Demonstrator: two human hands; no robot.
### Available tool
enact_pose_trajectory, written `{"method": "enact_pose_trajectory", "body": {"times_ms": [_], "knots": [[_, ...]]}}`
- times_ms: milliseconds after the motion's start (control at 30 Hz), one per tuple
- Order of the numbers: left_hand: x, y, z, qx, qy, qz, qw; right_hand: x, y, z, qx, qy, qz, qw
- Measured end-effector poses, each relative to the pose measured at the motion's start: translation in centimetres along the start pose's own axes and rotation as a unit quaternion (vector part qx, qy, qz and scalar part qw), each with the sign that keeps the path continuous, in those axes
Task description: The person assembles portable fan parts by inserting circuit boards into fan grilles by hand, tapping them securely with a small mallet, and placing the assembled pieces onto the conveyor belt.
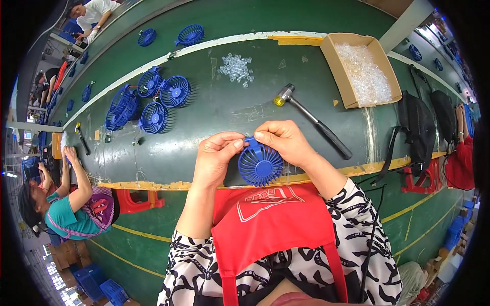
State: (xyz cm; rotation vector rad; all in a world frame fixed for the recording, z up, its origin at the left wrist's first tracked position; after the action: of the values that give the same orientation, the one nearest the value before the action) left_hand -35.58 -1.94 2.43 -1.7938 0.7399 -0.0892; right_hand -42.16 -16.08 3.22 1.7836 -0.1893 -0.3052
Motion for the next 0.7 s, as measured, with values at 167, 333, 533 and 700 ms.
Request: {"method": "enact_pose_trajectory", "body": {"times_ms": [167, 333, 533, 700], "knots": [[-0.9, -1.7, -0.5, 0.144, -0.043, -0.118, 0.982, -0.2, 0.7, 0.0, -0.039, -0.015, 0.019, 0.999], [-1.4, -2.8, -1.2, 0.234, -0.039, -0.243, 0.941, -0.2, 1.4, -0.3, -0.120, -0.033, 0.047, 0.991], [-0.2, 0.5, -1.0, 0.078, -0.054, -0.019, 0.995, 0.7, 1.0, -0.7, -0.157, -0.022, 0.103, 0.982], [0.5, 0.7, 0.9, 0.073, -0.058, 0.021, 0.995, 2.5, 2.3, -2.3, -0.220, 0.007, 0.158, 0.963]]}}
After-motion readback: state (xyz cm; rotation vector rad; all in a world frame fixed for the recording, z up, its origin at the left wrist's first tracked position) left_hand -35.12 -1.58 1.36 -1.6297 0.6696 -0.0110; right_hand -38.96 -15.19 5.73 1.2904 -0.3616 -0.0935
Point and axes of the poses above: each hand's wrist, its own x-axis towards the middle knuckle, its own z-axis out of the back of the hand, y = z × x, the point moved 8 cm from there along x, towards the middle knuckle, and after that the axes turned 11 degrees about -y, right-handed, at the moved point
